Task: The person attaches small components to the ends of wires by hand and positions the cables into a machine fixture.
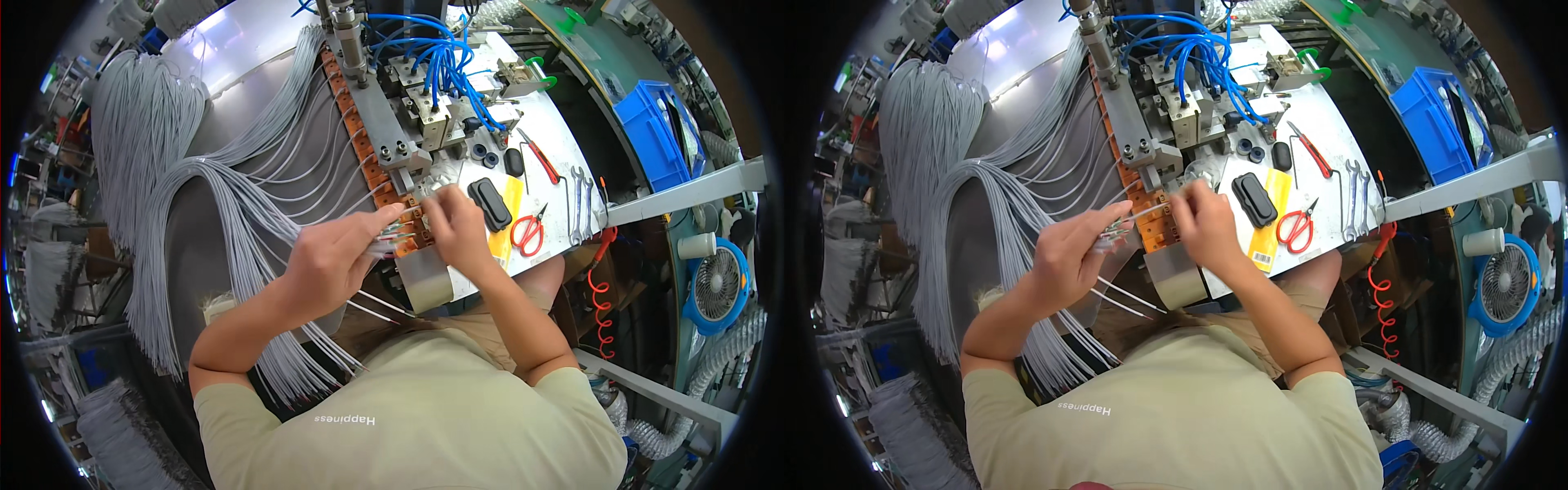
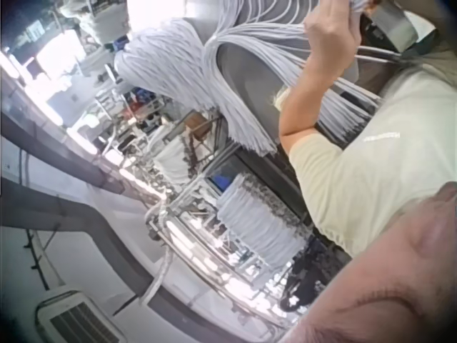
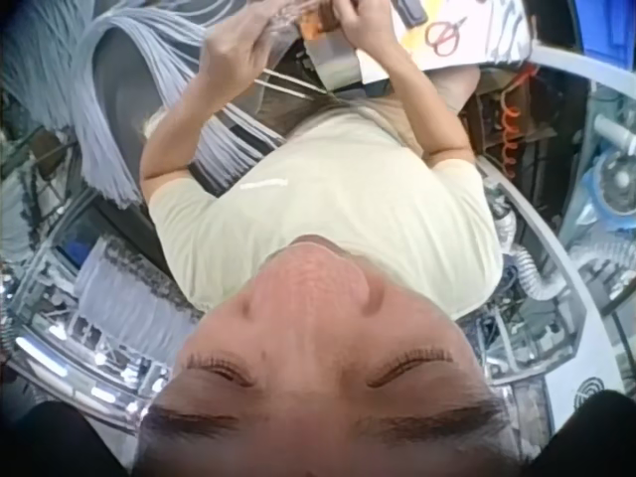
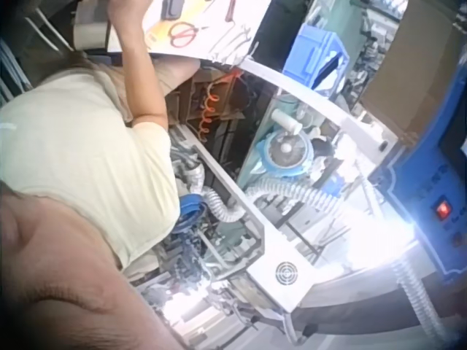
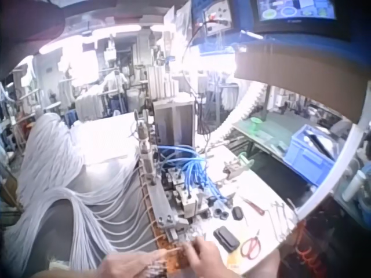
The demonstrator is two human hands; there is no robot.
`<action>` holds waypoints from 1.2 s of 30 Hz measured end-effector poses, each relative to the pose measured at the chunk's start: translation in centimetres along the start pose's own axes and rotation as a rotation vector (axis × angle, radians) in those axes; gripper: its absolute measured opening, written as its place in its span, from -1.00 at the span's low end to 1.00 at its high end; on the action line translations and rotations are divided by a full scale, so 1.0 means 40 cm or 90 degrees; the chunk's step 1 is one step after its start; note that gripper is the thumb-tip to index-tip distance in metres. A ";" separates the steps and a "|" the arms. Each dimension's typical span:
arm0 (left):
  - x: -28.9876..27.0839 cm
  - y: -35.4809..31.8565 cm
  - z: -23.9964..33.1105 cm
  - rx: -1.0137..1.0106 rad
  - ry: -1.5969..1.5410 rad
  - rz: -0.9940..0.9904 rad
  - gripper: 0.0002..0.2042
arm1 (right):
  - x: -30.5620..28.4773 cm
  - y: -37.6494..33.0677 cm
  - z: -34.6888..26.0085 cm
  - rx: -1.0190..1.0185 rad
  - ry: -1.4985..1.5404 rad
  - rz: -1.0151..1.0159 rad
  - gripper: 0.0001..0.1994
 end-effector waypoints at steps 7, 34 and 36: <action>0.080 -0.018 -0.111 -0.136 0.011 -0.260 -0.75 | 0.033 -0.012 0.086 0.267 0.333 0.008 -0.83; 0.090 -0.021 -0.157 -0.355 -0.225 -0.222 -0.83 | -0.001 -0.023 -0.150 -0.155 -0.030 0.031 -0.84; 0.083 -0.017 -0.147 -0.248 -0.100 -0.186 -0.82 | 0.004 -0.027 -0.133 -0.088 0.001 -0.002 -0.81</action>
Point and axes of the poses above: each hand's wrist, its own y-axis towards the middle knuckle, its own x-axis out of the palm, z = x × y, the point moved 7 cm from there along y, towards the middle knuckle, and after that the axes turned 6 degrees about -x, right-handed, at the moved point
